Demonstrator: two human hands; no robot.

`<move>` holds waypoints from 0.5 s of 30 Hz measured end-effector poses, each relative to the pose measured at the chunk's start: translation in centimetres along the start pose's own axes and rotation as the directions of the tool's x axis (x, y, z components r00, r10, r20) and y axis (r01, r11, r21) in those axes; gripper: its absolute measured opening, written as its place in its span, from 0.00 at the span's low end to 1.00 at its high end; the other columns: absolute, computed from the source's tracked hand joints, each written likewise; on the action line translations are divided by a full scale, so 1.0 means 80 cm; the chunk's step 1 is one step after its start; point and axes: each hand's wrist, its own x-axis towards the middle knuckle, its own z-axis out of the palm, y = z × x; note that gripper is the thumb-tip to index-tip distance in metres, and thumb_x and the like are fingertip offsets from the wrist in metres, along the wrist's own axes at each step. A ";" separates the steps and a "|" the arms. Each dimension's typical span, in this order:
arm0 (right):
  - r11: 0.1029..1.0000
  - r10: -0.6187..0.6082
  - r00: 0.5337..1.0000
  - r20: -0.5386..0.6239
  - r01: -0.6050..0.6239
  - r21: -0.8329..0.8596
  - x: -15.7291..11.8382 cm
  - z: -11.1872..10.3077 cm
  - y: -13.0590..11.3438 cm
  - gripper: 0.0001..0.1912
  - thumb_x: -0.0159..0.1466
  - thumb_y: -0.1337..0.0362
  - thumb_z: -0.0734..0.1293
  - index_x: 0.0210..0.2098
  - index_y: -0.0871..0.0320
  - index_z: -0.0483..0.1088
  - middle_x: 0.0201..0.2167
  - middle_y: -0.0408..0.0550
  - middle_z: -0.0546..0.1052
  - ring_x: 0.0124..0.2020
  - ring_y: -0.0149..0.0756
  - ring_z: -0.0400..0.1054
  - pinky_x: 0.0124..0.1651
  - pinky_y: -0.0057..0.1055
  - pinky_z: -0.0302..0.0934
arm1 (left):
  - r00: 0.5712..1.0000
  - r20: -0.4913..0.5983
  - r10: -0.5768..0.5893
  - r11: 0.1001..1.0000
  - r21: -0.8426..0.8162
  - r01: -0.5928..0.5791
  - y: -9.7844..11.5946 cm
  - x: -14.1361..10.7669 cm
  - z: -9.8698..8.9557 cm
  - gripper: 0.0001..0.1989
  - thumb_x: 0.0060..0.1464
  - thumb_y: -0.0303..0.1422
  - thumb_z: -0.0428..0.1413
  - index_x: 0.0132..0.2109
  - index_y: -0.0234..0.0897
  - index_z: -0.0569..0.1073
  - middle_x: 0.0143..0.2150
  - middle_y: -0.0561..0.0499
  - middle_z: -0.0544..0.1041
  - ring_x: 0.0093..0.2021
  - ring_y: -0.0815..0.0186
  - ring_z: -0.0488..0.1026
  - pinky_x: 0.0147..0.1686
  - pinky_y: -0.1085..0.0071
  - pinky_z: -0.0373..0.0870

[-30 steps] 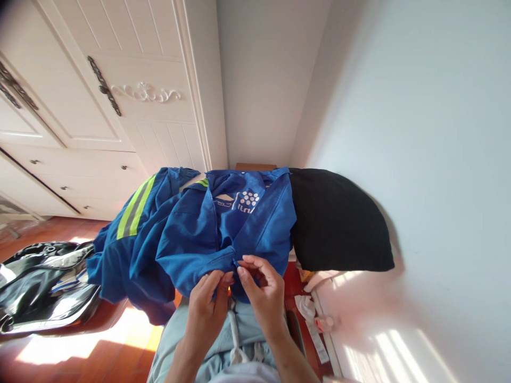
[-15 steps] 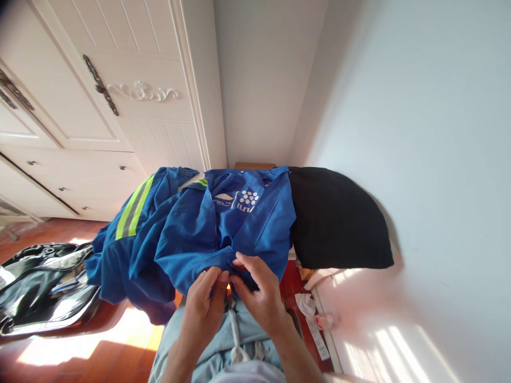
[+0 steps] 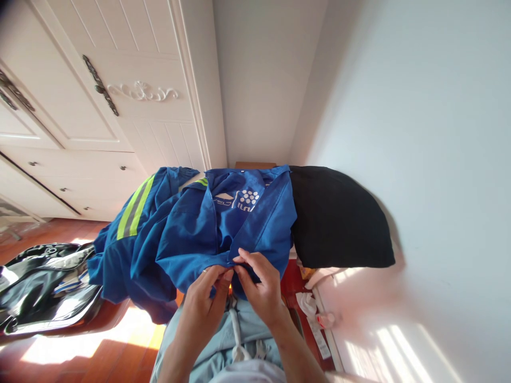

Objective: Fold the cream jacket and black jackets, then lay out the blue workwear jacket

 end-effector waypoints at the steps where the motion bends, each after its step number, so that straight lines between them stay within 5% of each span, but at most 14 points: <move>1: 1.000 -0.003 1.000 -0.002 0.003 -0.003 0.001 0.001 -0.001 0.19 0.67 0.70 0.65 0.56 0.51 0.72 0.41 0.49 0.81 0.42 0.38 0.76 0.49 0.38 0.71 | 1.000 0.000 0.010 1.000 0.009 -0.010 0.000 -0.001 -0.001 0.09 0.66 0.31 0.49 0.39 0.40 0.73 0.33 0.51 0.77 0.33 0.66 0.74 0.33 0.73 0.67; 5: 1.000 0.017 0.999 -0.038 -0.018 -0.023 0.002 0.004 -0.003 0.18 0.67 0.69 0.65 0.55 0.52 0.73 0.40 0.49 0.81 0.41 0.39 0.76 0.48 0.38 0.72 | 0.988 -0.131 0.086 0.996 0.025 -0.084 0.003 -0.007 -0.008 0.04 0.62 0.31 0.56 0.37 0.40 0.74 0.29 0.53 0.75 0.27 0.69 0.71 0.28 0.74 0.68; 8: 1.000 0.018 0.999 -0.051 -0.018 -0.010 0.001 0.004 -0.003 0.19 0.66 0.69 0.66 0.55 0.51 0.73 0.40 0.49 0.81 0.41 0.39 0.77 0.48 0.38 0.71 | 0.929 -0.310 0.201 0.978 0.122 -0.170 0.000 -0.007 -0.019 0.05 0.56 0.32 0.63 0.39 0.40 0.74 0.32 0.51 0.75 0.32 0.66 0.73 0.35 0.71 0.72; 11: 1.000 0.026 0.999 -0.033 -0.026 0.013 0.000 0.002 -0.002 0.20 0.66 0.69 0.66 0.55 0.50 0.73 0.41 0.48 0.81 0.42 0.39 0.77 0.48 0.37 0.71 | 0.924 -0.217 0.313 0.938 0.220 -0.267 -0.015 0.003 -0.027 0.16 0.55 0.35 0.65 0.51 0.42 0.76 0.45 0.45 0.79 0.46 0.57 0.75 0.47 0.61 0.73; 15: 0.997 0.049 0.999 0.004 -0.049 0.062 0.000 -0.003 0.001 0.21 0.65 0.70 0.67 0.56 0.48 0.73 0.41 0.47 0.81 0.42 0.38 0.77 0.48 0.35 0.72 | 0.932 -0.093 0.350 0.936 0.085 -0.343 -0.044 0.024 -0.023 0.21 0.58 0.32 0.62 0.58 0.45 0.73 0.52 0.43 0.78 0.52 0.56 0.75 0.50 0.60 0.73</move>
